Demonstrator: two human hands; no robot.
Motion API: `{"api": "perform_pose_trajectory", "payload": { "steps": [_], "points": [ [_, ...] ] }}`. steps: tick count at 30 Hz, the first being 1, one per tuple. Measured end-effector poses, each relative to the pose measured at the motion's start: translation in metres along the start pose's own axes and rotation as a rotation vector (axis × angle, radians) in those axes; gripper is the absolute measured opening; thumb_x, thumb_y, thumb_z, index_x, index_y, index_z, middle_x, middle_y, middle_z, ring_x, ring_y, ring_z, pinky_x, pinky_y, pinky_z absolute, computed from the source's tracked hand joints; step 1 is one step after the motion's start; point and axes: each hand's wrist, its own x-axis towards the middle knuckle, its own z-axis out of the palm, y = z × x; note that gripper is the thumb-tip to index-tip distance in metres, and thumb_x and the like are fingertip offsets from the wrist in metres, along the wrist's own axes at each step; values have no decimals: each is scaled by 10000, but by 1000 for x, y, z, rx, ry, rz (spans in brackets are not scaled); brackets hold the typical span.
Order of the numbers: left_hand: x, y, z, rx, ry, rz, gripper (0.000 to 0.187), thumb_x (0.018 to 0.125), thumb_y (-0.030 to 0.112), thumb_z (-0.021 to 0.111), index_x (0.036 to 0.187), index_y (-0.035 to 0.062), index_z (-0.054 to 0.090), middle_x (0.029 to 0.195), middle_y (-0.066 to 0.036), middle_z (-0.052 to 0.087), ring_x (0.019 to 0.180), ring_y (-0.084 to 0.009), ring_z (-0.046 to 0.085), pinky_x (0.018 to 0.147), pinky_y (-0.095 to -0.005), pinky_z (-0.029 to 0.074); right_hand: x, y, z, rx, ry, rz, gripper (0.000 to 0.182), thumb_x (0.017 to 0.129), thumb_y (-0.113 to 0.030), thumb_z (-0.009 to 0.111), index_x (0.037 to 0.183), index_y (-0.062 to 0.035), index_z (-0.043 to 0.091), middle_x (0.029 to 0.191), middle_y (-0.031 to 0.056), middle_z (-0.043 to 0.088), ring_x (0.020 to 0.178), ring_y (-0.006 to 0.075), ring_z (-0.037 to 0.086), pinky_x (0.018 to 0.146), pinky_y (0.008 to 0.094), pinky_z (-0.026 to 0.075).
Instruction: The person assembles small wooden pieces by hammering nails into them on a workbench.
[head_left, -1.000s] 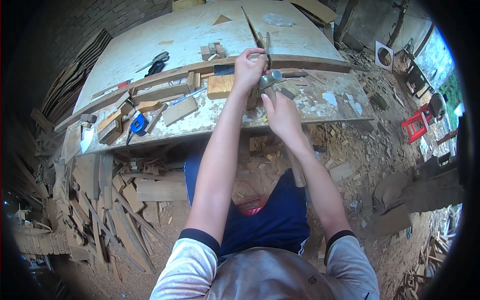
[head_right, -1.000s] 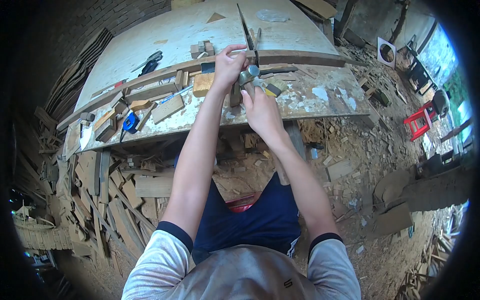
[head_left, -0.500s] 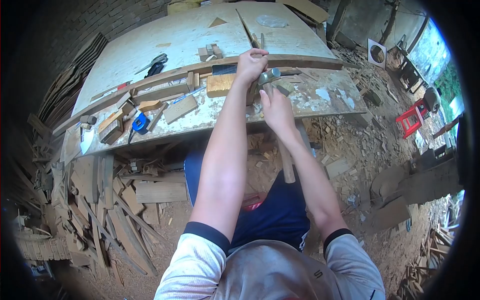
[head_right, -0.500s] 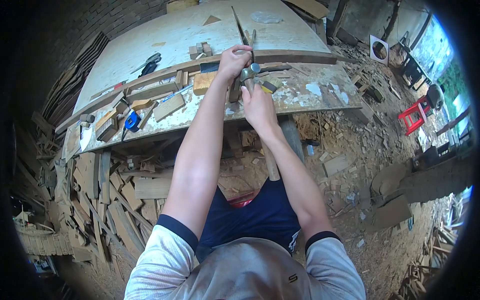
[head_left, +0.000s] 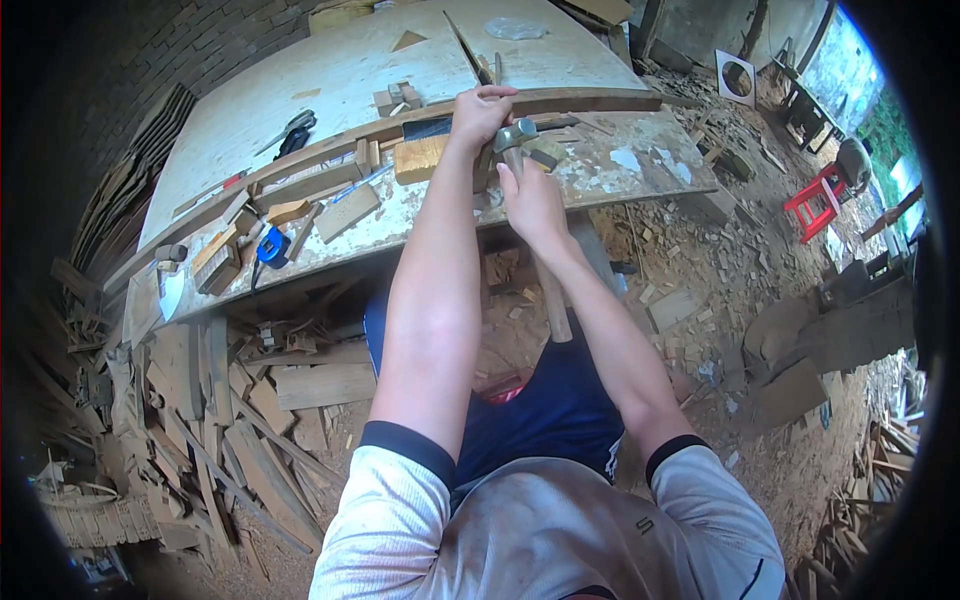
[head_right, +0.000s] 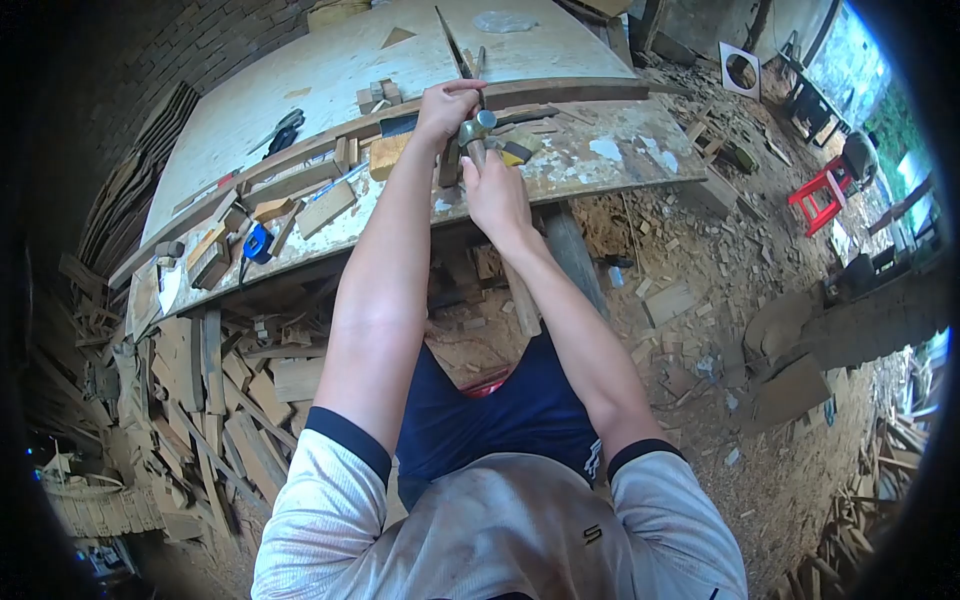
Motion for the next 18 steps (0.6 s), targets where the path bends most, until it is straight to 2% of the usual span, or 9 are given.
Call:
{"api": "perform_pose_trajectory", "payload": {
  "steps": [3,4,5,7,8,11,12,14,18],
  "points": [
    [6,-6,4,9,50,43,181,949,56,715,1086,-37,787,754,-81,771,655,-118,716,628,-276,572,6,0,-3,22,2,-21,375,1092,-342,632,1015,24,663,861,315,714,876,540,707,779,614,538],
    [8,-9,8,2,76,-19,209,944,65,705,1103,-40,790,786,-46,754,660,-95,658,631,-265,530,8,3,-4,34,1,-28,380,1093,-345,631,1013,25,659,844,310,709,863,536,707,777,610,539],
    [9,-15,13,-13,94,33,171,979,124,748,1007,-40,787,736,-92,774,643,-125,734,603,-278,565,11,9,-2,62,15,-31,383,1097,-348,627,1003,22,653,809,288,698,810,508,710,744,592,545],
    [5,-14,22,72,59,56,213,992,179,766,969,-31,793,736,-89,781,650,-119,738,607,-282,568,13,30,8,116,36,-28,391,1106,-354,619,983,16,642,738,243,676,705,452,715,679,556,555],
    [4,-15,27,118,37,55,355,1024,311,768,957,-36,806,740,-91,787,667,-121,741,627,-291,569,14,40,12,188,4,13,387,1122,-355,601,965,-2,624,656,147,618,549,317,671,552,466,535],
    [-1,-17,33,124,-37,12,528,1054,458,722,967,-55,811,757,-108,793,707,-135,750,676,-299,572,9,46,7,267,-36,53,382,1131,-350,591,956,-11,614,634,95,599,486,233,638,479,415,502],
    [-15,-2,28,237,-31,-9,668,1077,572,638,995,-67,815,769,-119,791,761,-167,755,745,-326,576,6,51,7,265,-53,37,369,1134,-340,596,958,-16,601,622,68,588,477,202,614,469,396,487],
    [-26,-5,11,351,-90,-4,678,1085,581,602,1079,-65,806,851,-167,796,807,-226,760,814,-368,582,-6,47,5,371,-65,117,399,1109,-357,625,961,14,626,740,196,643,694,383,660,658,489,506],
    [-86,-18,-22,619,-141,157,544,1092,477,639,1251,-28,767,1001,-204,810,902,-265,762,854,-381,583,-22,53,4,568,-110,246,398,1112,-352,642,930,1,614,726,147,659,576,273,648,580,443,501]
  ]
}}
